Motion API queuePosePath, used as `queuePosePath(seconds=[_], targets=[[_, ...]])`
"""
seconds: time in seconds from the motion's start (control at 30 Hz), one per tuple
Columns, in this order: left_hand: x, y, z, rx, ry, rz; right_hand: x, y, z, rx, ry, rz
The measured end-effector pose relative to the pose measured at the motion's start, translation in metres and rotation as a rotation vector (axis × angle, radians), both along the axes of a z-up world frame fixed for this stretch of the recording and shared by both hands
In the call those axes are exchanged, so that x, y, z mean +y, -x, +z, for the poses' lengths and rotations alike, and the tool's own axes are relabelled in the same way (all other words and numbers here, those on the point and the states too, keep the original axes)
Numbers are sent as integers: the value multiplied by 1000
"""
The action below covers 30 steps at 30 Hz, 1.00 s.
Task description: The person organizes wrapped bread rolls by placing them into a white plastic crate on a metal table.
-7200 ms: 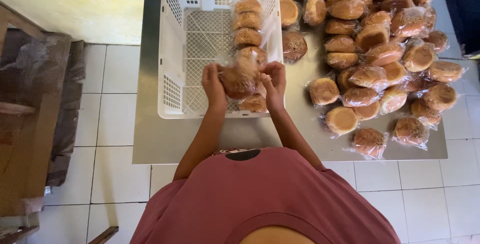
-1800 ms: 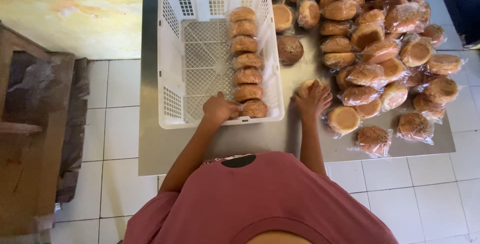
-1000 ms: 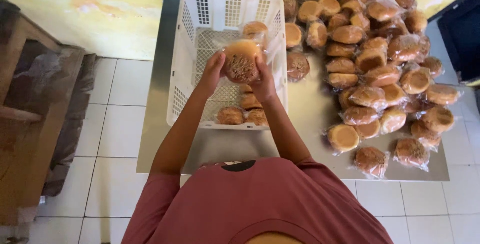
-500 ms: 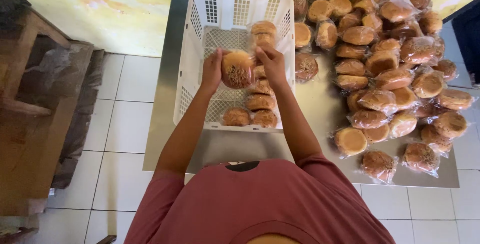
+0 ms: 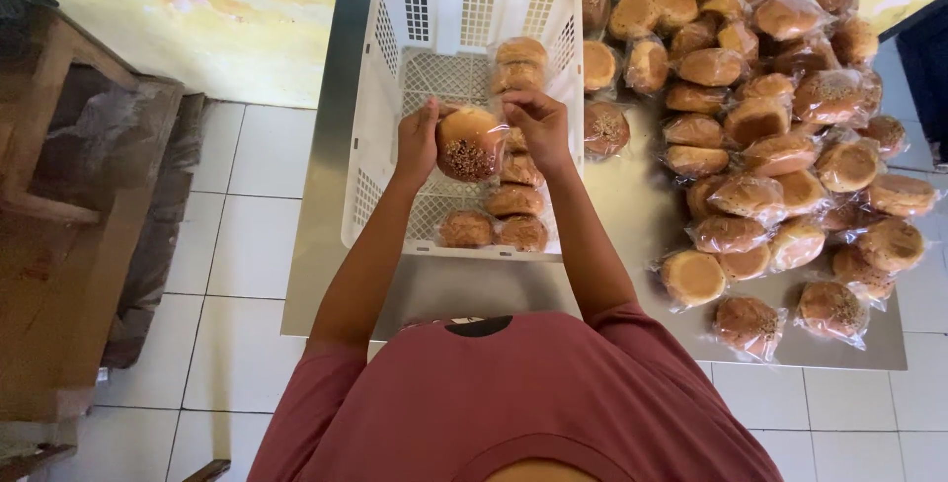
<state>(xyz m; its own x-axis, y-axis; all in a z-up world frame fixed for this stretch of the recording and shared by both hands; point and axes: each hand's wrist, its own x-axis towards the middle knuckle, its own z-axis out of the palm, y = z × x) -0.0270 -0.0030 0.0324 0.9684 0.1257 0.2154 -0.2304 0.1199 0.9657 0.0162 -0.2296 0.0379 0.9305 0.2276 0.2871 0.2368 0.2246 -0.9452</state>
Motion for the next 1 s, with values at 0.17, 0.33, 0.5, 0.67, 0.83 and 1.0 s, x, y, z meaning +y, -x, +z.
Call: queuePosePath(seconds=[0.17, 0.33, 0.5, 0.67, 0.83, 1.0], targets=[[-5, 6, 1, -59, -63, 91, 2, 6, 7, 18, -101, -59], [-5, 1, -5, -16, -39, 154, -3, 2, 2, -25, -139, -66], [1, 3, 2, -26, -99, 110, 0, 6, 19, -38, 31, 12], [-2, -1, -6, -108, -111, 86, 6, 12, 17, -128, 199, 34], [-2, 1, 1, -77, -170, 97, 12, 21, 35, -318, 362, -75], [-1, 5, 3, -120, -161, 107, 17, 35, 52, -381, 423, -86]])
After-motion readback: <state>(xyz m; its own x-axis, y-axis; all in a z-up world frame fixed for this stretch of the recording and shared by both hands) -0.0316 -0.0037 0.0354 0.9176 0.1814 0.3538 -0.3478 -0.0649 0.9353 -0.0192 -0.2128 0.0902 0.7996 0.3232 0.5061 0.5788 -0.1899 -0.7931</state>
